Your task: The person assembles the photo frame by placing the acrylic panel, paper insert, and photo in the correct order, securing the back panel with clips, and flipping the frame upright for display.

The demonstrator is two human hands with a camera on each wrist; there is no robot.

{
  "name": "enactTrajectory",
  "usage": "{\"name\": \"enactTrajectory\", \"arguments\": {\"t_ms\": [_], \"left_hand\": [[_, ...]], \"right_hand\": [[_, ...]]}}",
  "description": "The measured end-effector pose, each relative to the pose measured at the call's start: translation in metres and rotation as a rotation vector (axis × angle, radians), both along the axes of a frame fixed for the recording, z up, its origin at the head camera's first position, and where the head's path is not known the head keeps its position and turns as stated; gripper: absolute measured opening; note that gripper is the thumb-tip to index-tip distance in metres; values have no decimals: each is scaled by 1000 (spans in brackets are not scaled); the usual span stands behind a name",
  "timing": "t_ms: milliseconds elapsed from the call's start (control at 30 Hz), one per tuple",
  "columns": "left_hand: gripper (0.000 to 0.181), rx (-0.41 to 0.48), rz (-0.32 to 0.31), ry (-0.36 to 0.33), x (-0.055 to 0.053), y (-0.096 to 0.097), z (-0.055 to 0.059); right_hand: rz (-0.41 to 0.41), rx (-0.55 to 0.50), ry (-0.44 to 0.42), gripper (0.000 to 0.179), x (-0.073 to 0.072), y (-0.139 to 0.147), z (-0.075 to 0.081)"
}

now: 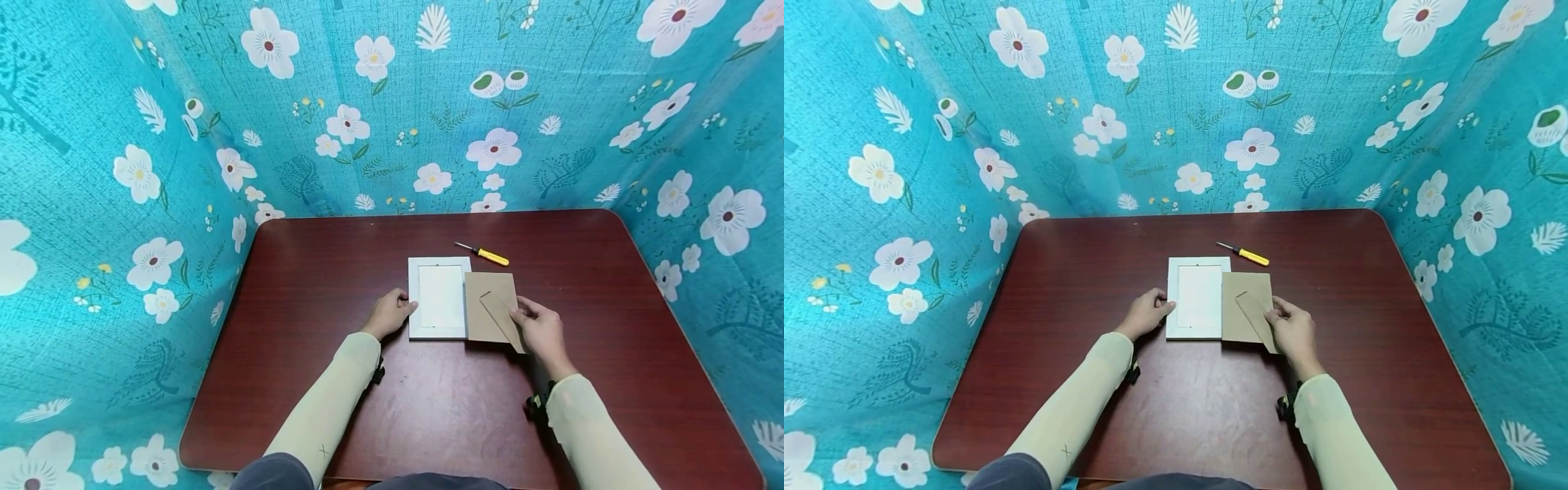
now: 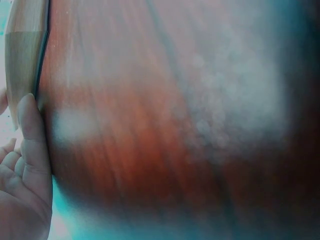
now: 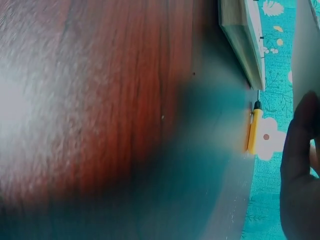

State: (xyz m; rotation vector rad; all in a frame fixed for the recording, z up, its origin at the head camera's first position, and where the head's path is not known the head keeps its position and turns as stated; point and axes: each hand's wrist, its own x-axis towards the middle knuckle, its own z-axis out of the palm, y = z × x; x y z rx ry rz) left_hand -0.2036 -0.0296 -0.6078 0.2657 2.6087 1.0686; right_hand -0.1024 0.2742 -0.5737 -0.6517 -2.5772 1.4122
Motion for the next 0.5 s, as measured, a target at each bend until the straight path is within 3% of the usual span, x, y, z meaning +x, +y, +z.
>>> {"name": "enactTrajectory", "arguments": {"t_ms": [500], "left_hand": [[36, 1, 11, 7, 0, 1, -2]], "right_hand": [[-25, -72, 12, 37, -8, -10, -5]]}}
